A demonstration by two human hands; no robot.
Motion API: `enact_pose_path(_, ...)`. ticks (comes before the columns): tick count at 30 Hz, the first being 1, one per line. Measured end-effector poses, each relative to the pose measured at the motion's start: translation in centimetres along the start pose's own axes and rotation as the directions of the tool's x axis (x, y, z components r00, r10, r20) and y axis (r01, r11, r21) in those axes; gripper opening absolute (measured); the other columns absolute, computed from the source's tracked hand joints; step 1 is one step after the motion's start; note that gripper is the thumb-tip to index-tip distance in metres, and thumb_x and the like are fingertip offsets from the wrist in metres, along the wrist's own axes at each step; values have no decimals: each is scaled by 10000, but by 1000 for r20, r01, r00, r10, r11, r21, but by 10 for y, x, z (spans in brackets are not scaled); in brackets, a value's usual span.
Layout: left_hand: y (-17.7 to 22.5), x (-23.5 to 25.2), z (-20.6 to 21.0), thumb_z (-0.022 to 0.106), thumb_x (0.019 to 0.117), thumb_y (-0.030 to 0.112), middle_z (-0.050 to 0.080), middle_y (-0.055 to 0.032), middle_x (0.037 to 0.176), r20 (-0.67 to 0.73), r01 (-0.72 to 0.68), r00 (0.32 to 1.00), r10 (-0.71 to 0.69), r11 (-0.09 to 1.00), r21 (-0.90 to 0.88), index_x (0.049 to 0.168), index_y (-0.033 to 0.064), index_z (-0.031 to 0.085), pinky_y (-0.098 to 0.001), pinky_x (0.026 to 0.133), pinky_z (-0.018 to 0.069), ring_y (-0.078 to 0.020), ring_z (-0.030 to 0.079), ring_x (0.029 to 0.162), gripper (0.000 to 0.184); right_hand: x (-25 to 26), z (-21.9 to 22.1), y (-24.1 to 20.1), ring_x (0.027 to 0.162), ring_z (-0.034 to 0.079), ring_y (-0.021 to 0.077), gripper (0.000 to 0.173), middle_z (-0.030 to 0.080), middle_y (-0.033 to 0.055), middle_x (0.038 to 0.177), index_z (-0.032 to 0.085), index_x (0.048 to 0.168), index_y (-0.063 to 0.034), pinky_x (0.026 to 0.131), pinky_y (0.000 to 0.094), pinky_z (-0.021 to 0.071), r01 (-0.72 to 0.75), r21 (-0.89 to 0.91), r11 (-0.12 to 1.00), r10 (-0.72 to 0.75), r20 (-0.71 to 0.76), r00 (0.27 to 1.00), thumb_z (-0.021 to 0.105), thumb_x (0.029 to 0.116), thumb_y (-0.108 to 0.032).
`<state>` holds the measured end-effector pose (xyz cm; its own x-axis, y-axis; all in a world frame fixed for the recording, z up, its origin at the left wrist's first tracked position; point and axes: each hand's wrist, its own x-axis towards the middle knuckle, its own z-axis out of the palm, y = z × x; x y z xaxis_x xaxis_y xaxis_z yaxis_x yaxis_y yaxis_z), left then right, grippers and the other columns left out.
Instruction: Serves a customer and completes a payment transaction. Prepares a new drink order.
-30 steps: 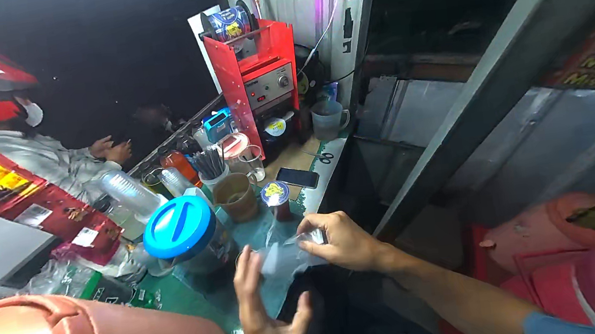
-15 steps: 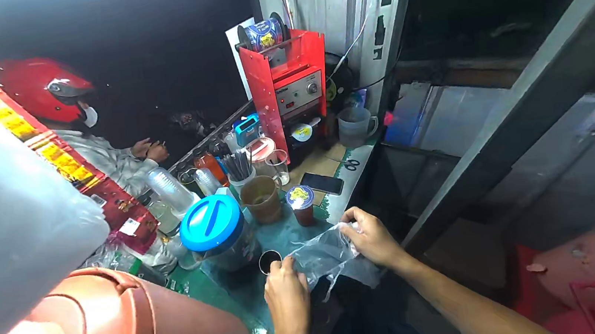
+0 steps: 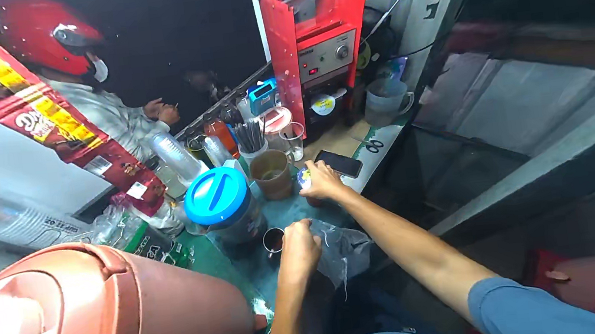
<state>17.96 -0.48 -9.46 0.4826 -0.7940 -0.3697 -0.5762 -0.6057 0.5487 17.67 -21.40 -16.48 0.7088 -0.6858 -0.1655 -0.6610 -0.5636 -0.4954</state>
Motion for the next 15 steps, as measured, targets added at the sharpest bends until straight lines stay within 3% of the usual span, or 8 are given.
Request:
enact_pose_path(3,0,19,-12,587,950,135,697,-166,1168,69,2,998,-3,1000,18,1356,66,629,-504,985,513,-301,663,1114,414,3,-6,6,1172,593,475,876,547,285,1366,537,1457,-128,898,679,497,-17,35,999,18,-25,1000,903,710,-398)
enact_pose_path(7,4,49,-28,587,970,102,702,-186,1121,129,-38,990,48,996,-78,1369,17,598,-472,942,553,-284,701,1009,409,-49,-78,0,1095,626,431,818,613,237,1263,584,1416,-150,849,666,518,113,210,971,-67,-216,974,891,692,-374)
enact_pose_path(11,2,65,-45,606,974,86,731,-114,963,99,-139,981,170,957,-256,1306,30,637,-360,789,602,-162,716,776,339,-131,-139,-15,1052,654,217,830,625,71,1272,573,1429,-213,814,494,579,316,162,935,-224,-424,877,838,664,-394)
enact_pose_path(13,-10,69,-49,619,974,66,732,-92,1032,74,-207,959,274,856,-474,1403,32,583,-293,736,614,-109,704,729,432,-147,-134,-20,1036,651,186,870,618,54,1263,586,1425,-211,793,459,590,342,142,929,-249,-442,862,851,620,-408)
enact_pose_path(15,-20,71,-51,599,973,12,709,-116,1128,31,-251,923,384,660,-708,1437,-16,526,-265,736,605,-96,690,761,470,-140,-110,-23,1012,661,236,895,617,94,1249,566,1432,-201,781,506,590,307,171,936,-228,-369,901,876,615,-396)
